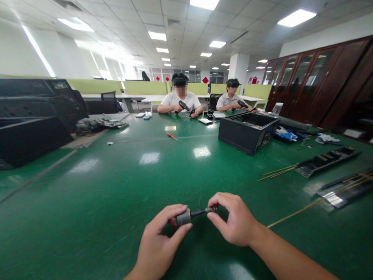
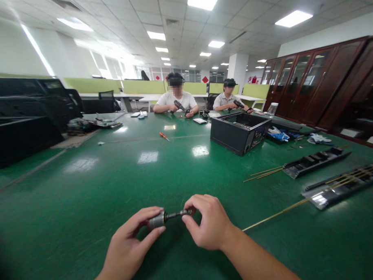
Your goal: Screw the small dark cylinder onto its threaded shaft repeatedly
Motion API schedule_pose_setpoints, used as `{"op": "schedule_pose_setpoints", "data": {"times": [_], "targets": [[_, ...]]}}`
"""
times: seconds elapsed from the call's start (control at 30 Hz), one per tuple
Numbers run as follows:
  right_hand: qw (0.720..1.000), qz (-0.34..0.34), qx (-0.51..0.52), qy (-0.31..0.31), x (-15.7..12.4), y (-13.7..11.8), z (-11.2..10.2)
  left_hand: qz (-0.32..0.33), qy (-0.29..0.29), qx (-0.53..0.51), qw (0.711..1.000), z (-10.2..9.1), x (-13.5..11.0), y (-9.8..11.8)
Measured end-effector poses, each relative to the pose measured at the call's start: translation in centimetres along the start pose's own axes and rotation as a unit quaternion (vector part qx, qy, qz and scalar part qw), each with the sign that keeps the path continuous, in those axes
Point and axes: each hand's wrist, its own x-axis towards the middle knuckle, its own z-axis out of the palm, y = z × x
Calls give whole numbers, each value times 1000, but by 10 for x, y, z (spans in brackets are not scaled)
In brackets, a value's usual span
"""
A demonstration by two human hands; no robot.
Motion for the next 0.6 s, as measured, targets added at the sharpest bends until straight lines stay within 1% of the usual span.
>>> {"op": "schedule_pose_setpoints", "data": {"times": [0.27, 0.4, 0.5, 0.6], "targets": [[1000, 2, -7, 2, 0, -2, -2, -6, 1, -7, 1000, -2, 0, 3], [1000, 4, -10, 8, 1, -1, -4, -28, 1, -22, 999, -1, -1, 0], [999, 15, -17, 28, 1, 0, -5, -71, 7, -47, 996, 0, -1, -4], [998, 35, -22, 47, 2, 2, -4, -151, 11, -98, 984, 2, 1, -9]]}}
